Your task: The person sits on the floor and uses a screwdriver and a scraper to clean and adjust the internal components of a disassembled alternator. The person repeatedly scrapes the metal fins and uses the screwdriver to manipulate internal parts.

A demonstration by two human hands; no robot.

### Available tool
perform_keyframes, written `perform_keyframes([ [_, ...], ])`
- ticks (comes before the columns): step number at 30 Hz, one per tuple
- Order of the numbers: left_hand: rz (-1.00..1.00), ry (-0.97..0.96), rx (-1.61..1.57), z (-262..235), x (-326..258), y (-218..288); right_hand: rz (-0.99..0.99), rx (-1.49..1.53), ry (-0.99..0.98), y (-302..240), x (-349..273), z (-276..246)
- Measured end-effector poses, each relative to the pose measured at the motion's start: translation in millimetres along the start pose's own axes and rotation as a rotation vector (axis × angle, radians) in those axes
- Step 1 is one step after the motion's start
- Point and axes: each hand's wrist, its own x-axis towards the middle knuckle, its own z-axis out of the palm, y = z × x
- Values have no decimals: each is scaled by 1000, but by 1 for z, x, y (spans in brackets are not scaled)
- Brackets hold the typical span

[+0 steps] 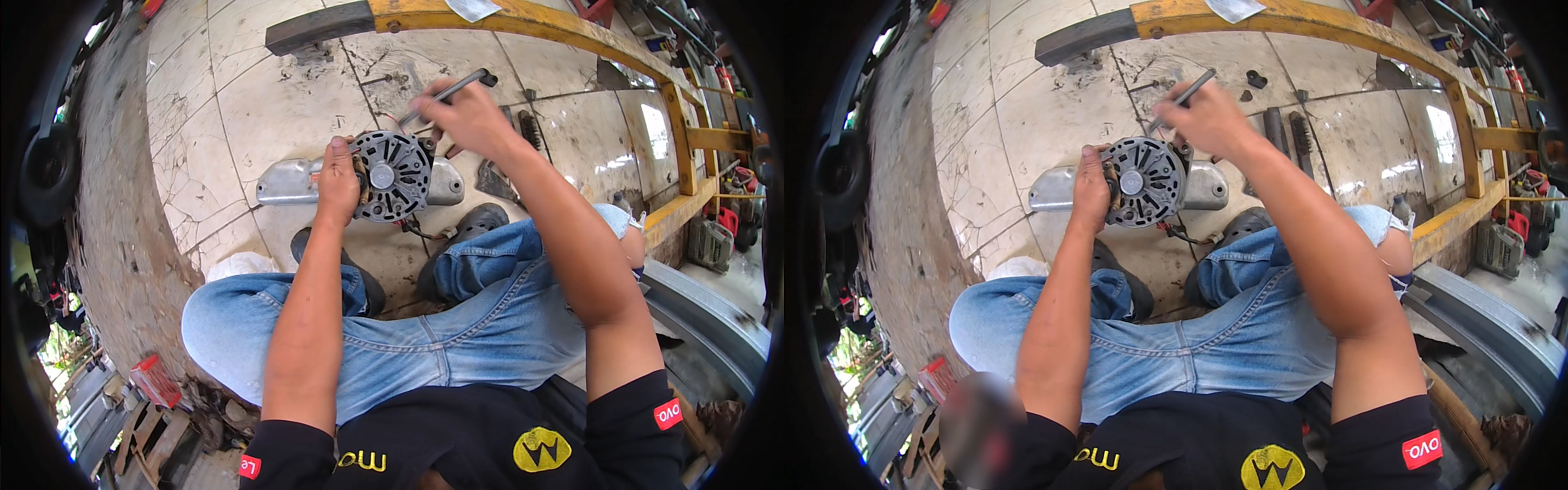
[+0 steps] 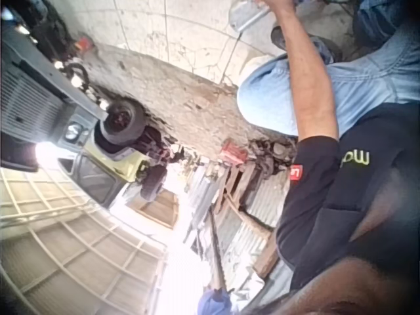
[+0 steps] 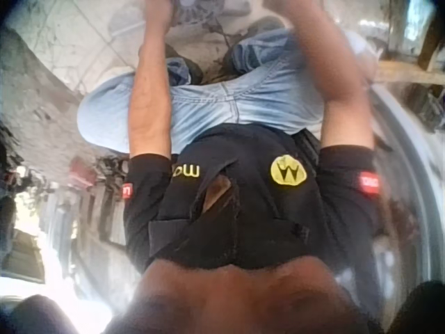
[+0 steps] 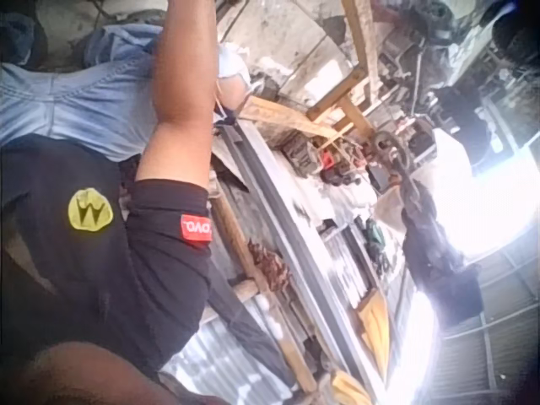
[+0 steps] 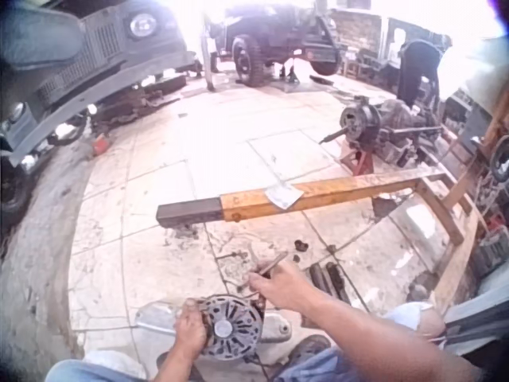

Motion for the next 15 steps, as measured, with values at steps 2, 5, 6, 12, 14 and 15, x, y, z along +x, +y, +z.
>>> perform_keyframes([
  [2,42,10,36,-2,1,0,31,19,122,-7,6,-5],
  [5,-41,11,-39,-4,-1,-2,90,-9,-8,-24,0,5],
  [6,-59,3,-36,-4,-1,0,88,-42,-128,-25,-1,10],
  [12,-217,-179,-385,-12,1,16,30,-77,185,-12,14,-7],
  [14,-247,-228,-449,-20,6,7,81,-45,19,-27,8,0],
  [15,-260,-238,-470,-21,7,7,108,-29,-57,-32,2,5],
])
